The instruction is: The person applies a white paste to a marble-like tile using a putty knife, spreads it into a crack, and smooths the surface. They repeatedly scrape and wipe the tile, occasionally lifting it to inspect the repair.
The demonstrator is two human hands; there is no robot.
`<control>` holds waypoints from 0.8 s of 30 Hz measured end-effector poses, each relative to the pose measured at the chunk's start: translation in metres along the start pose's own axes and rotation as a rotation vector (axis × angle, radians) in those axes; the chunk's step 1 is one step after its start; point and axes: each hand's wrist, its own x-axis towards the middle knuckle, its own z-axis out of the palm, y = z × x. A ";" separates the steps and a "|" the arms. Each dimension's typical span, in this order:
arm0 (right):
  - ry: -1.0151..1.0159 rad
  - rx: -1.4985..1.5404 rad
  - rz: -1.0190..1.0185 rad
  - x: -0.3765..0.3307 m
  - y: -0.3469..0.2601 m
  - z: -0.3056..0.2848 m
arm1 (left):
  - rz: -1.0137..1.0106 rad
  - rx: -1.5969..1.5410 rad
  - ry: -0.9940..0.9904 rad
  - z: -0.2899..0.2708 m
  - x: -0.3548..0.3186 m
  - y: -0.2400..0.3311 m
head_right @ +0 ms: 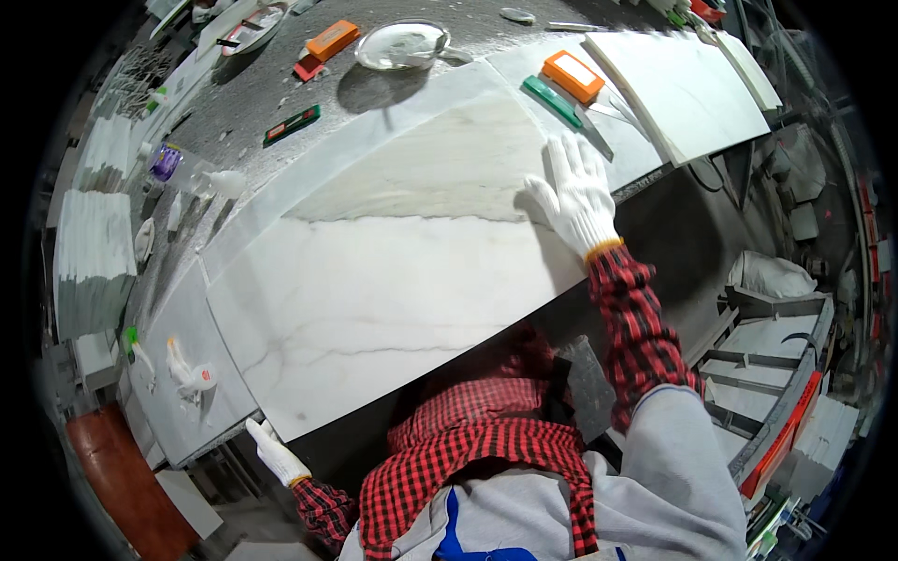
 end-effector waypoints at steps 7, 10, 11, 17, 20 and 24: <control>0.076 0.043 0.215 -0.089 0.003 -0.020 | -0.071 0.161 -0.016 0.007 0.012 0.018; 0.051 0.127 0.334 -0.101 -0.002 -0.031 | 0.009 0.406 0.145 0.021 0.011 0.019; 0.034 0.166 0.372 -0.102 -0.005 -0.036 | -0.026 0.365 0.164 0.026 0.008 0.021; 0.013 0.442 0.580 -0.105 -0.009 -0.038 | -0.128 0.298 0.217 0.039 -0.008 0.031; -0.053 0.511 0.625 -0.118 -0.011 -0.052 | -0.138 0.323 0.258 0.028 -0.015 0.020; -0.088 0.565 0.775 -0.155 -0.001 -0.060 | -0.103 0.293 0.200 0.013 -0.030 0.006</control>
